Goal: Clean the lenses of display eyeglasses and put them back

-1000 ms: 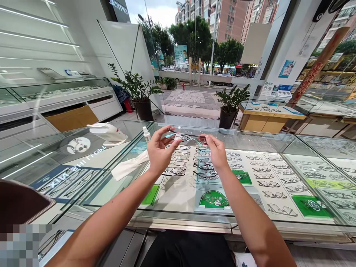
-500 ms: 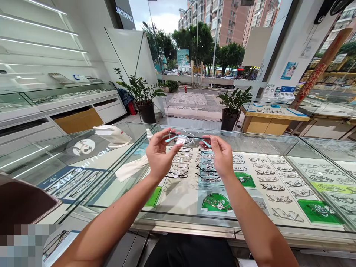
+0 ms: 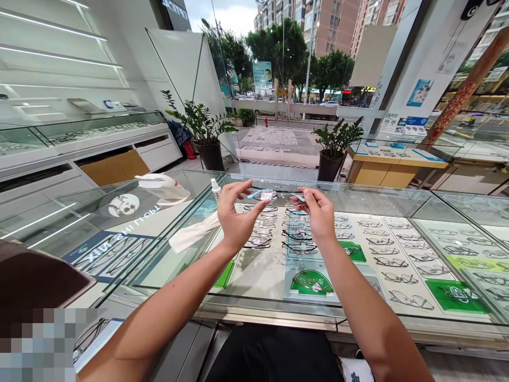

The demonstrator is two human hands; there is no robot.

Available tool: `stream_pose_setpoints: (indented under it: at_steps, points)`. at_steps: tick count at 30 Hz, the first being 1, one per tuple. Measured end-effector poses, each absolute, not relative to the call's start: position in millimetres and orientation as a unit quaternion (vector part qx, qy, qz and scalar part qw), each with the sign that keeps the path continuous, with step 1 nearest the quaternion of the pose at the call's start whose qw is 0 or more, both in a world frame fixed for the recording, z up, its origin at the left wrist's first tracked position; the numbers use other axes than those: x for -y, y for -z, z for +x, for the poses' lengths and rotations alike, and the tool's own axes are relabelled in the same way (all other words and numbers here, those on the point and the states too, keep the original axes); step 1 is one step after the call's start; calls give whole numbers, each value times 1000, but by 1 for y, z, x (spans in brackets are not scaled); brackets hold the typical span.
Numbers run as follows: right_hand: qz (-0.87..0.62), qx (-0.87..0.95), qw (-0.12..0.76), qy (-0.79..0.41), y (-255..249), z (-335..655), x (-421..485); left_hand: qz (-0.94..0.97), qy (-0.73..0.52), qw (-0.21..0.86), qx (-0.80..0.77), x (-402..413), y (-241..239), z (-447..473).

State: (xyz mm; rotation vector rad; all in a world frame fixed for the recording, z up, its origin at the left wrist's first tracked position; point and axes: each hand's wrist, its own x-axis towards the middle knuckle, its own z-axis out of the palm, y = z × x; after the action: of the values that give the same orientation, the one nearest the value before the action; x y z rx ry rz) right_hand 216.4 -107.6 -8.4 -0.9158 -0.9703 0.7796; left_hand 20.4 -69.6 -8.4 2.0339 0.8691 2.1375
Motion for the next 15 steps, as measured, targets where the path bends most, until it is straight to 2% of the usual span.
stream_pose_setpoints:
  at_steps: [8,15]
  points:
    - [-412,448,712,-351,8,218,108,659,-691,53,-293,65,11,21]
    - [-409,466,717,-318,5,219,111,669,-668,111,-308,51,17,20]
